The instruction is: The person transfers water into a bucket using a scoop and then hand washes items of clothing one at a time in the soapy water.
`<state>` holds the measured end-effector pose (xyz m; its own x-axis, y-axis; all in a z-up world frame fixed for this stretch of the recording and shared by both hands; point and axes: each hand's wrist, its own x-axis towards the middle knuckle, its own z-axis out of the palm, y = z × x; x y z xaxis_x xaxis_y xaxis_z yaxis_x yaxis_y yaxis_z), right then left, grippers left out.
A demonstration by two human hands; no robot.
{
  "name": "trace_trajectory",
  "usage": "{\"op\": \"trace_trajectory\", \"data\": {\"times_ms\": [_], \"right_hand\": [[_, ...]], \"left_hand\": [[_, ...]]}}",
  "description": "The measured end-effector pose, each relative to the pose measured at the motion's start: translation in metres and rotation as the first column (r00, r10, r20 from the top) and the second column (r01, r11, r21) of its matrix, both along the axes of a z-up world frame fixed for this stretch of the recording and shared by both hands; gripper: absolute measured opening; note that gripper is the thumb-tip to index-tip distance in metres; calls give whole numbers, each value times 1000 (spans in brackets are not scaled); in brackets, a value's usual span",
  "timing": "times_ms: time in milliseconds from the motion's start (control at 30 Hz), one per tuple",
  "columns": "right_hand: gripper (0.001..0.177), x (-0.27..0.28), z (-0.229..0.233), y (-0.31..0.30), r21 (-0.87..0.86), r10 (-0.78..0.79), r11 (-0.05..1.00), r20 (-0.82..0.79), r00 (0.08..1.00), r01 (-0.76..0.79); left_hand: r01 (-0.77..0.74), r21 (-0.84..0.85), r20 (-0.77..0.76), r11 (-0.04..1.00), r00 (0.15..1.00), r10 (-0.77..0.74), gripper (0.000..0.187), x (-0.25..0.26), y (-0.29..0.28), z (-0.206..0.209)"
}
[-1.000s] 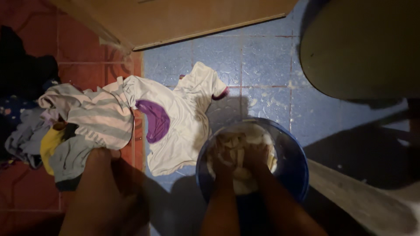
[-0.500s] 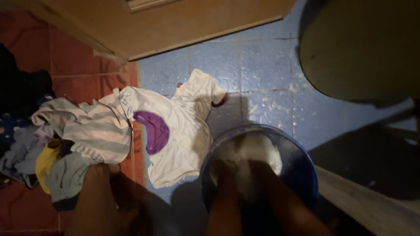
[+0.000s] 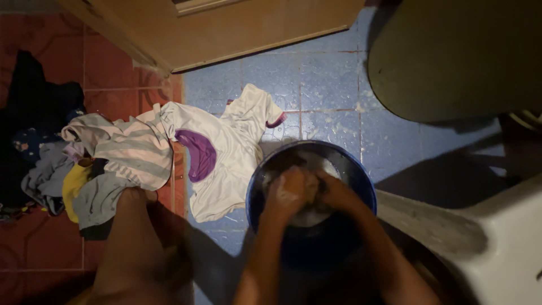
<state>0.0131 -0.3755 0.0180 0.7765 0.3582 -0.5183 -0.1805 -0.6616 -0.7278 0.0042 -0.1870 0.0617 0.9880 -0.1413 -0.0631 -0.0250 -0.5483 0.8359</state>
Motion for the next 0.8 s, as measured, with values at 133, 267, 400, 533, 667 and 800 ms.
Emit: {"op": "trace_trajectory", "data": {"times_ms": [133,267,400,533,667,800], "right_hand": [[38,-10,63,-11,-109,-169,975,189,967,192],[32,-18,88,-11,-137,-272,949,108,956,285],[51,-11,33,11,-307,-258,920,-13,966,241],[50,8,-41,36,-459,-153,882,-72,986,103],[48,7,-93,39,-555,-84,831,-164,983,-22],[46,-6,-126,42,-587,-47,802,-241,969,-107]], "left_hand": [[20,30,219,999,975,-26,39,-11,12,69],[93,155,-148,984,986,-70,48,-15,19,73],[215,475,-361,853,932,-33,71,-14,12,-19],[159,440,-577,884,804,142,67,-32,-13,-130],[130,399,-732,908,642,230,63,-63,-30,-202],[100,421,-761,902,580,290,58,-63,-30,-243]]}}
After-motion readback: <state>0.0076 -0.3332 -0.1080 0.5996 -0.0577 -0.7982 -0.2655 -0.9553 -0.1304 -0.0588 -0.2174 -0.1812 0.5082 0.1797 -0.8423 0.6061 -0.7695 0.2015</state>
